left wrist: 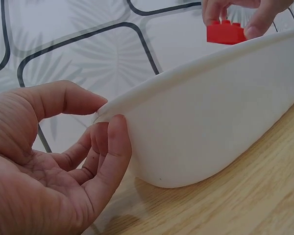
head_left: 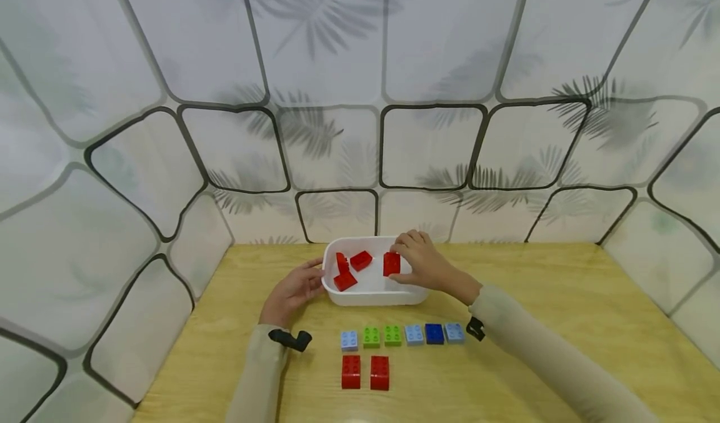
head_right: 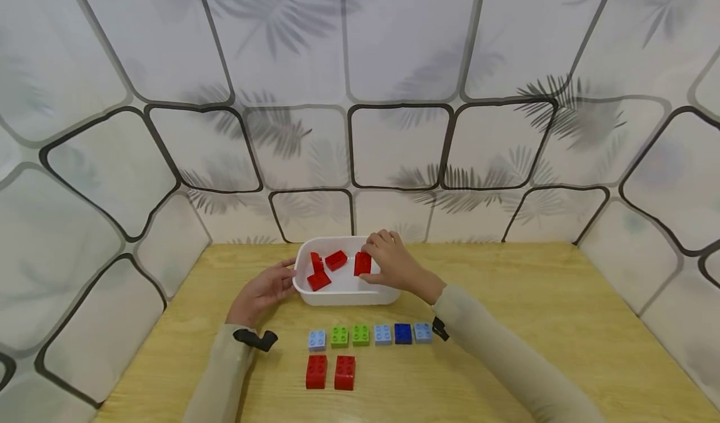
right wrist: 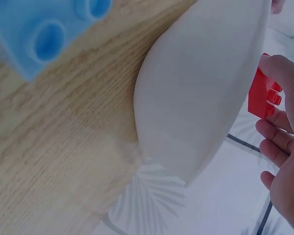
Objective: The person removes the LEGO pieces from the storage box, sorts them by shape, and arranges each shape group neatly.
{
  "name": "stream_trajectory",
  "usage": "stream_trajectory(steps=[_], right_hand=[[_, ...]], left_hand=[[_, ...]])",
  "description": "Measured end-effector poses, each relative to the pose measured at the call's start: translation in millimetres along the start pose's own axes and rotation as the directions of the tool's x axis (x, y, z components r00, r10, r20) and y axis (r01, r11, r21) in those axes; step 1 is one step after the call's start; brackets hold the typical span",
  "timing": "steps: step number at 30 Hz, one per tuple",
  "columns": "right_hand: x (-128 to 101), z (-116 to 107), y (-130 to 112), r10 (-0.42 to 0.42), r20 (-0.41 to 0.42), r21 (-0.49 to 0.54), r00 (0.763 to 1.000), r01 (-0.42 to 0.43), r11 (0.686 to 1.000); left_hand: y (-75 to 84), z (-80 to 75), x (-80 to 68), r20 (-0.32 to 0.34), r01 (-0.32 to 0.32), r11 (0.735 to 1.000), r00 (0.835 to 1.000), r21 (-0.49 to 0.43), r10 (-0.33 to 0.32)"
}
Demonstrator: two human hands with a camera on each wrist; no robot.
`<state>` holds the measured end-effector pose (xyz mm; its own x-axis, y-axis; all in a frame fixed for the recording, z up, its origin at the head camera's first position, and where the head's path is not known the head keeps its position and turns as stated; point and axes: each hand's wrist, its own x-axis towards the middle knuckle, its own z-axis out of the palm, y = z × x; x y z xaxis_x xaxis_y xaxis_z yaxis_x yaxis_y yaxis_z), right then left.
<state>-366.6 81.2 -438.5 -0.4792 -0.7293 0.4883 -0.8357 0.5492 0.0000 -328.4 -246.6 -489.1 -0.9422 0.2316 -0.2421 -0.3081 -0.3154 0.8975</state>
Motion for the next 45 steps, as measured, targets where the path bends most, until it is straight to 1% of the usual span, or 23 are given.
stream_trajectory(steps=[4,7,11,14,17,20,22,27,31,35,38,41,45], right_hand=[[-3.6,-7.4,-6.0,-0.037,-0.036,-0.003,0.999,0.037,0.999],[-6.8,-11.8,-9.1,-0.060,-0.056,-0.012,0.997,0.059,0.998],[-12.5,-16.1,-13.4,-0.103,-0.097,-0.027,0.990,0.101,0.995],[-19.0,-17.6,-18.6,-0.136,-0.126,-0.031,0.983,0.133,0.991],[-26.5,-16.6,-24.1,-0.161,-0.145,-0.030,0.976,0.158,0.987],[-34.8,-15.6,-29.8,-0.170,-0.142,-0.024,0.975,0.168,0.985],[-40.8,-15.8,-34.1,-0.173,-0.130,-0.014,0.976,0.172,0.985],[-55.4,-16.3,-45.0,-0.202,-0.108,0.014,0.973,0.205,0.979],[-64.4,-17.4,-54.4,-0.229,-0.087,0.030,0.970,0.232,0.972],[-72.5,-17.8,-63.4,-0.231,-0.047,0.043,0.972,0.233,0.972],[-78.0,-17.3,-69.1,-0.231,-0.022,0.068,0.973,0.232,0.970],[-83.5,-15.4,-73.0,-0.231,-0.006,0.084,0.973,0.230,0.969],[-88.0,-11.3,-76.3,-0.243,-0.007,0.073,0.970,0.243,0.967]], left_hand=[[1.3,-0.8,0.4,-0.001,-0.004,1.000,1.000,-0.003,0.004],[2.0,-1.4,0.4,0.017,0.004,1.000,1.000,-0.005,-0.004],[1.5,-0.3,2.6,0.026,-0.013,1.000,1.000,-0.013,0.014],[-0.7,1.1,3.9,0.018,-0.030,1.000,0.999,-0.005,0.030],[-2.1,1.6,3.8,0.008,-0.032,0.999,0.999,-0.002,0.032],[-2.5,1.9,3.7,0.005,-0.030,0.999,1.000,-0.026,0.030],[-2.4,2.4,3.9,0.015,-0.035,0.999,0.999,-0.038,0.035],[-0.8,3.1,4.3,0.035,-0.038,0.999,0.999,-0.034,0.039],[1.2,4.3,4.7,0.014,-0.030,0.999,0.999,-0.041,0.030],[1.8,6.3,4.0,-0.016,-0.025,1.000,1.000,-0.009,0.025],[2.9,7.5,3.3,-0.025,-0.022,0.999,0.999,0.045,0.023],[3.3,8.2,3.3,-0.029,-0.013,0.997,0.999,0.073,0.016],[3.7,9.4,3.7,-0.036,-0.012,0.998,0.999,0.066,0.014]])
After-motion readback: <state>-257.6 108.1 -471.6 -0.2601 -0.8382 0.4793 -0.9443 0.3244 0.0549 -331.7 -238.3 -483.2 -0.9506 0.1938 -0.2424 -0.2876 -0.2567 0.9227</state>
